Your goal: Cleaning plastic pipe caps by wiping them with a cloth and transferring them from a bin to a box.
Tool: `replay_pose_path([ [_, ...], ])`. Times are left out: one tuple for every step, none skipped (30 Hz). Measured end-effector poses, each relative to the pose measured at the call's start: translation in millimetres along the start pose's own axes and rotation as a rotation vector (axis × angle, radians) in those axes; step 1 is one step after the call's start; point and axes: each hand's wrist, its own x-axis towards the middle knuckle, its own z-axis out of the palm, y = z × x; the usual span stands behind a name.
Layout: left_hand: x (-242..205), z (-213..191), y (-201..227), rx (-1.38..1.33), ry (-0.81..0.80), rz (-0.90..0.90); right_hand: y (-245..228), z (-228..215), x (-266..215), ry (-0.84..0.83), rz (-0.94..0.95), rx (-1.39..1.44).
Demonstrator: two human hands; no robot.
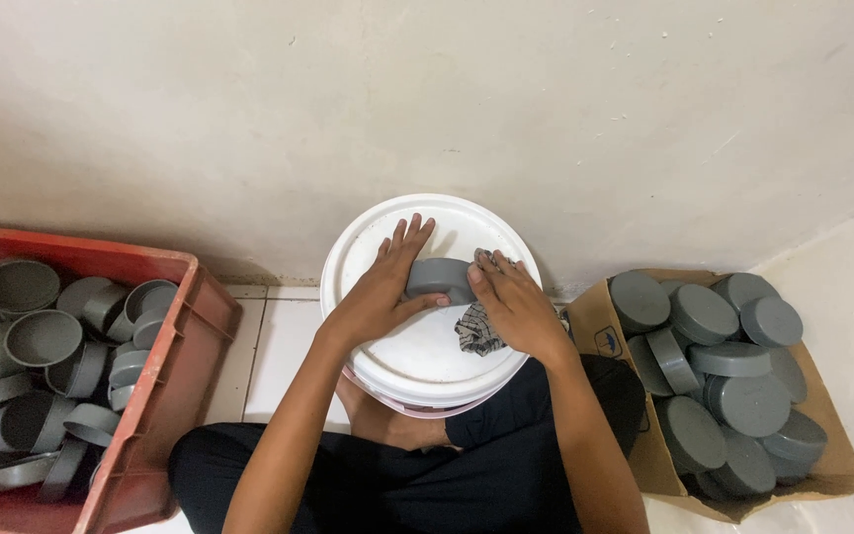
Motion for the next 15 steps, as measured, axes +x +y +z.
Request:
replay_pose_path([
  [-3,-1,1,0.000,0.001,-0.001,-1,0,-3,-0.001,-0.001,0.000],
  [-3,-3,2,0.141,0.005,-0.027,-2,-1,-3,-0.009,0.001,0.012],
  [-4,-5,3,0.281,0.009,-0.055,-3,-2,-3,-0.017,0.004,0.024],
  [-7,-4,-1,0.283,0.002,-0.056,-3,-2,-3,-0.018,0.007,0.030],
  [-9,-3,-6,0.349,-0.030,-0.131,-3,-2,-2,-0.009,0.002,0.036],
  [-11,0,-11,0.414,-0.066,-0.203,-1,-1,-3,0.001,0.002,0.043],
  [-12,2,-11,0.416,-0.078,-0.202,0,0,-4,0.002,0.010,0.051],
  [-12,3,-11,0.395,-0.053,-0.222,0,1,-3,0.004,-0.001,0.026],
  [-13,3,-11,0.374,-0.028,-0.242,0,1,-2,0.007,-0.012,0.001],
  [-13,1,-6,0.376,-0.029,-0.242,-2,0,-4,0.007,-0.012,0.003],
  [-14,-1,-1,0.331,-0.063,-0.252,-5,-1,-6,0.001,-0.046,0.029],
  [-13,-4,4,0.286,-0.094,-0.260,-7,-3,-7,-0.004,-0.082,0.054],
  [-13,-7,6,0.286,-0.092,-0.260,-7,-5,-7,-0.004,-0.084,0.052],
  [-13,-9,8,0.250,-0.129,-0.251,-6,-5,-8,-0.024,-0.094,0.074],
  [-13,-11,9,0.214,-0.166,-0.242,-5,-6,-9,-0.043,-0.105,0.096],
])
